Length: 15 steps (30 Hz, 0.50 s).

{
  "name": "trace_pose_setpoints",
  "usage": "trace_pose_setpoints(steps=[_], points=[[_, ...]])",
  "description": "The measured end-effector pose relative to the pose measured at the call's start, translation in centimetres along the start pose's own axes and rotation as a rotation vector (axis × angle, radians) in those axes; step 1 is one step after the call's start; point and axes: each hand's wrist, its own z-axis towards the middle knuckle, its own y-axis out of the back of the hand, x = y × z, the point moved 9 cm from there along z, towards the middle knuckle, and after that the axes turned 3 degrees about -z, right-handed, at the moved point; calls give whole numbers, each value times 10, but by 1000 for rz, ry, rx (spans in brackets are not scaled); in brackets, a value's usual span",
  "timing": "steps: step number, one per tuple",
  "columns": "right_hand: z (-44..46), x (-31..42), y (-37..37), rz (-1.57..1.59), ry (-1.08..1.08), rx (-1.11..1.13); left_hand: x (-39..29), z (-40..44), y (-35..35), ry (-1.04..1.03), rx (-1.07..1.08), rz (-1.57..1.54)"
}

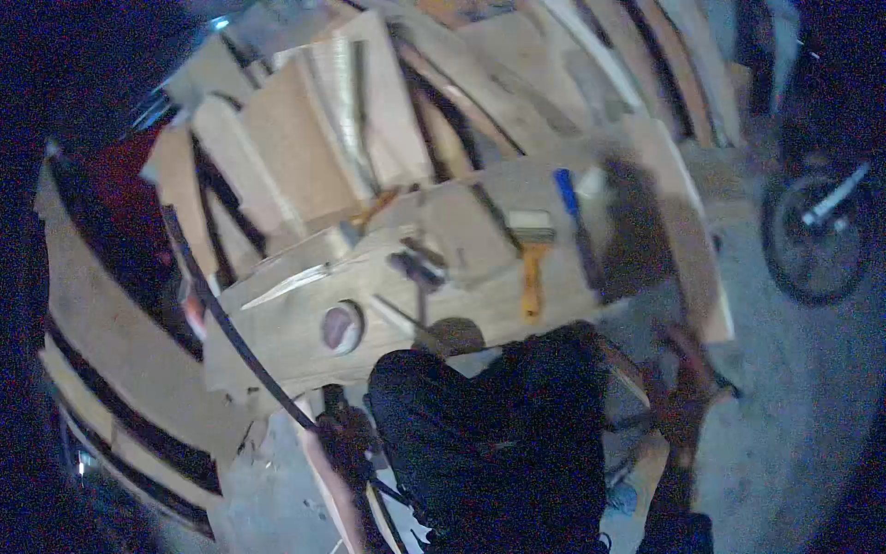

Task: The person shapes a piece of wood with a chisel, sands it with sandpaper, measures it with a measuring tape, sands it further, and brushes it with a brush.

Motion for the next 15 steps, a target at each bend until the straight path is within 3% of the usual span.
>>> trace_pose_setpoints(steps=[1, 2, 3, 4, 6, 9, 10, 11, 15], points=[[24, 99, 30, 80, 387, -176, 4, 11, -19, 15, 83, -59], [33, 151, 44, 151, 570, -226, 7, 20, -30, 62, 85, 7], [36, 176, 55, 209, 640, -234, -10, 21, -45, -4, -48, 206], [41, 194, 58, 268, 692, -231, -14, 25, -50, -24, -13, 261], [52, 207, 51, 317, 719, -216, -25, 27, -64, -9, 63, 211], [65, 207, 41, 330, 706, -225, -25, 40, -33, -91, -26, 153], [63, 204, 41, 348, 703, -246, -29, 40, -30, -87, 38, 171], [60, 205, 42, 353, 697, -243, -33, 24, -21, -39, -146, 143], [59, 211, 46, 433, 715, -249, -38, 26, 27, 9, -59, 247]])
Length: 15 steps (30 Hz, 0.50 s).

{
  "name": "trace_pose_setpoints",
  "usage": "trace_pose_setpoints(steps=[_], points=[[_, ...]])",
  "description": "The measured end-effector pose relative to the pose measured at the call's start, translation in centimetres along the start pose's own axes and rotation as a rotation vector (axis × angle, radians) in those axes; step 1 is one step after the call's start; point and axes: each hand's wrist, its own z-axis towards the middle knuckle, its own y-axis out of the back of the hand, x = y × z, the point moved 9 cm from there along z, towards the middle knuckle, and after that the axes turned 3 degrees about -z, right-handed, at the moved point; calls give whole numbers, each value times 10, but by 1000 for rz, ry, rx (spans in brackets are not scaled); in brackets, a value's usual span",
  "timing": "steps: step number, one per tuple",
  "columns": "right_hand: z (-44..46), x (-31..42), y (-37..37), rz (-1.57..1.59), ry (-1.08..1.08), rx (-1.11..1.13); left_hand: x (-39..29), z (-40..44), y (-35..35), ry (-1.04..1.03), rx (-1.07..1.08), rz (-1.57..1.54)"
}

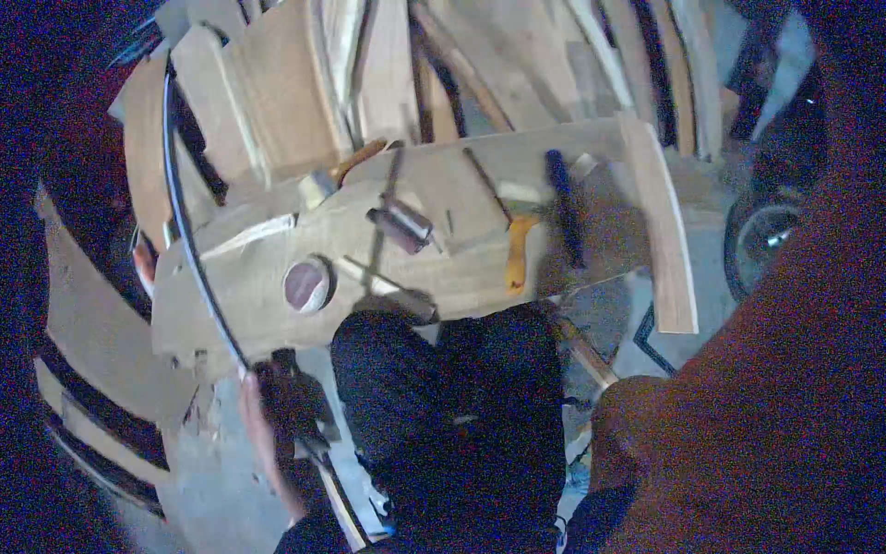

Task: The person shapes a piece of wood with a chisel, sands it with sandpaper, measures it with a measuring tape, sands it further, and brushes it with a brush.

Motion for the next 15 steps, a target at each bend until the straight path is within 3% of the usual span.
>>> trace_pose_setpoints(steps=[3, 6, 8, 10, 12, 13, 15], points=[[-3, 5, -16, 45, 44, -15, 7, 23, 24, -91, 13, 66], [-1, 6, -20, 113, 29, -34, 11, 24, 56, -2, -70, 158], [-2, 1, -27, 136, 5, -4, 6, 20, 44, 20, 33, 66], [-5, -7, -41, 139, -23, 23, 2, 16, 33, -39, -11, 78], [-12, -22, -61, 134, -88, 67, -1, 2, 19, 37, -137, -5], [-16, -30, -71, 133, -114, 87, 1, 5, 8, 32, 28, -61], [-27, -42, -90, 140, -157, 134, 8, 4, -4, 16, 66, -88]])
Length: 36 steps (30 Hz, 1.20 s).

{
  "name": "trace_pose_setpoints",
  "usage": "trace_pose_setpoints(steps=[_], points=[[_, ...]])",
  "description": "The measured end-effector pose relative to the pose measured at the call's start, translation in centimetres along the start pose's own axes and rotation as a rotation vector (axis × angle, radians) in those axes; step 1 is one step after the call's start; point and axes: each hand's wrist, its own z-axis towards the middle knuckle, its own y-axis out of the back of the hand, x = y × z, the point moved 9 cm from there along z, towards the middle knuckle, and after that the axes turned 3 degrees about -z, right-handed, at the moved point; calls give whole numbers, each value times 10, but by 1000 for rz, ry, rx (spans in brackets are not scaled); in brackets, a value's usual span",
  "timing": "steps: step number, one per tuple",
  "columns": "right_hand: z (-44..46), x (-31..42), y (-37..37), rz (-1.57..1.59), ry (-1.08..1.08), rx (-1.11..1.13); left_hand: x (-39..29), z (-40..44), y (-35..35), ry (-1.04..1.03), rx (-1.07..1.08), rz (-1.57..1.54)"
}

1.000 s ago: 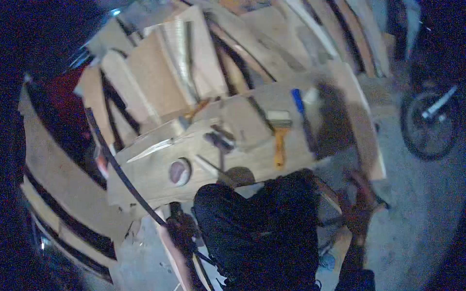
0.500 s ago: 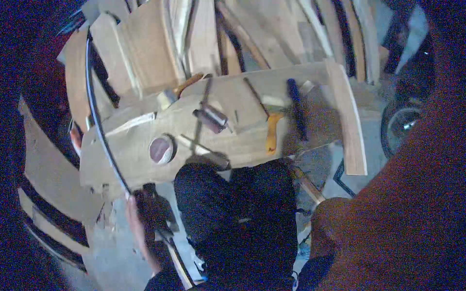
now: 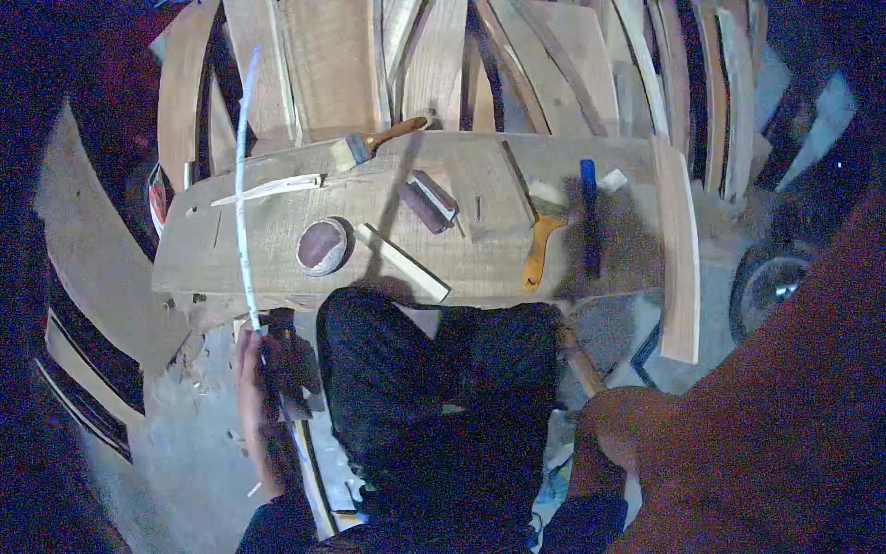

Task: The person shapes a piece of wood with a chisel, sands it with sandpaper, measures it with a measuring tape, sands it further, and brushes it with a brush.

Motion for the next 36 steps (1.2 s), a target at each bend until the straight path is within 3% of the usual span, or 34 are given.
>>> trace_pose_setpoints(steps=[6, 8, 10, 11, 12, 13, 17, 19, 22, 26, 28, 29, 30, 31, 32, 33, 34, 35, 36], points=[[-12, -33, -39, -66, -170, 127, 30, -9, -39, 78, 155, -211], [-31, -64, -55, -193, -319, 218, 42, -14, -43, 135, 176, -233], [-91, -113, -82, -315, -606, 425, 57, -16, -43, 154, 204, -227], [-147, -143, -89, -122, -635, 334, 63, -18, -44, 182, 202, -226], [-176, -147, -99, -121, -709, 416, 69, -21, -43, 232, 202, -241], [-187, -140, -107, -229, -443, 504, 77, -23, -44, 285, 207, -256], [-189, -161, -105, -293, -616, 431, 98, -25, -53, 353, 371, -414], [-143, -156, -123, -337, -455, 421, 109, -27, -57, 378, 382, -434], [-98, -175, -171, -527, -131, 410, 128, -31, -68, 543, 406, -715], [-104, -219, -205, -788, -67, 448, 144, -35, -75, 695, 406, -894], [-121, -263, -206, -609, -671, 816, 140, -35, -74, 689, 411, -878], [-120, -259, -206, -601, -663, 831, 135, -34, -71, 672, 402, -840], [-113, -242, -198, -491, -585, 696, 125, -34, -67, 667, 390, -850], [-108, -225, -189, -383, -511, 562, 110, -26, -52, 508, 352, -509], [-113, -216, -184, -381, -511, 574, 98, -16, -38, 350, 309, -169], [-116, -198, -182, -393, -399, 598, 52, 2, -24, -344, 196, 280], [-119, -180, -180, -402, -287, 617, 33, 15, -13, -340, 175, 364], [-124, -168, -176, -396, -285, 622, 21, 29, 3, -456, 58, 468], [-135, -150, -187, -446, -145, 788, -3, 43, 10, -673, -11, 644]])
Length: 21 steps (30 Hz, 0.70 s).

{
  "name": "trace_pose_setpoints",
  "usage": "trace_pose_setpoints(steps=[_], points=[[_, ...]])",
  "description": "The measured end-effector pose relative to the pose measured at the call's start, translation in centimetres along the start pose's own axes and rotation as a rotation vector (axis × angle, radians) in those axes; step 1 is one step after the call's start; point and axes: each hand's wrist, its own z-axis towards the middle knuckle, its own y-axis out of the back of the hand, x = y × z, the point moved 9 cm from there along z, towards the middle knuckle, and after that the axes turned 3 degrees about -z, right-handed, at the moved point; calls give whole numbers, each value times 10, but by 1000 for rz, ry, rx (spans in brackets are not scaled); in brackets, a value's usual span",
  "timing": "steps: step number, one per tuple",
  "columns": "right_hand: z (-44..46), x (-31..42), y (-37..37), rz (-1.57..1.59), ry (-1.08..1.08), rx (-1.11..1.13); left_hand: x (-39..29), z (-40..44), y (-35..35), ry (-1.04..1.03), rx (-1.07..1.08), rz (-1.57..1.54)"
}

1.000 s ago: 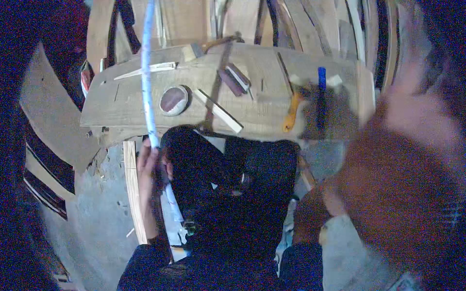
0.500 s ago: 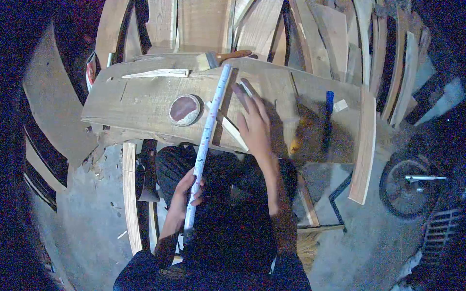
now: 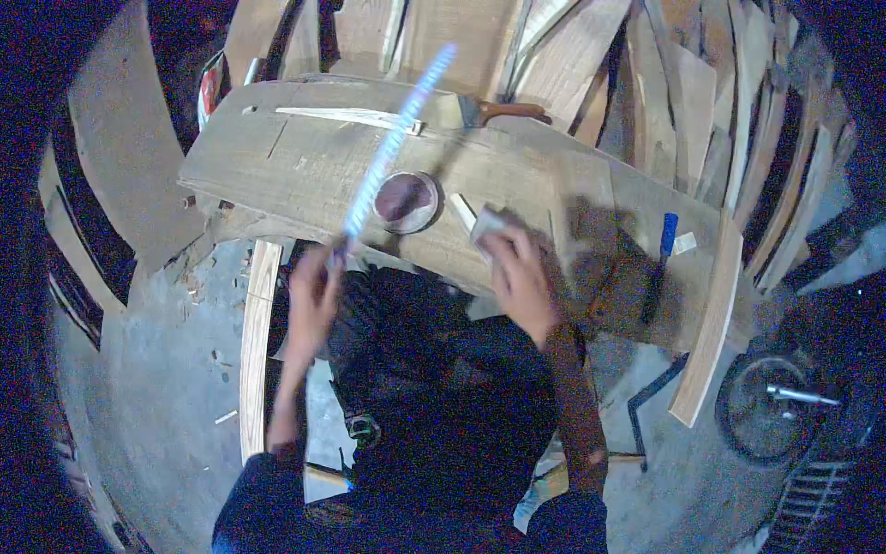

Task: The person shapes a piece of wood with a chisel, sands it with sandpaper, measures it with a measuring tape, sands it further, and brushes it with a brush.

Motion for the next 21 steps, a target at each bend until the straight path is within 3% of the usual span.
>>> trace_pose_setpoints(steps=[1, 2, 6, 7, 9, 10, 11, 12, 13, 14, 15, 16, 19, 21], points=[[-7, 18, -11, -115, 142, 124, 9, 18, 8, -48, -4, 187], [-11, 19, -16, -106, 160, 124, 39, 36, 9, 64, 16, 217], [-14, -4, -27, 38, 43, 19, 99, 100, 11, 14, 73, 523], [-16, -7, -30, 60, -8, 22, 114, 109, 7, -89, 1, 640], [-19, -9, -33, 48, -34, -7, 73, 110, 7, -341, -254, 847], [-23, -18, -37, 49, -69, -29, 56, 103, 0, -321, -244, 719], [-26, -27, -42, 53, -106, -50, 60, 96, -22, -133, -10, 491], [-28, -37, -37, 142, -210, -122, 24, 75, -43, -476, 29, 289], [-31, -44, -34, 228, -325, -190, 9, 60, -48, -10, 83, 35], [-32, -40, -37, 245, -310, -183, 3, 41, -72, 74, 76, -138], [-41, -52, -38, 370, -449, -216, 6, 27, -111, 192, 245, -274], [-52, -65, -37, 485, -593, -258, -3, 17, -132, 224, 288, -345], [-67, -16, -15, 436, -471, -487, -23, -1, -180, 326, 324, -450], [-73, -4, 2, 506, -535, -479, -42, -2, -182, 253, 318, -640]])
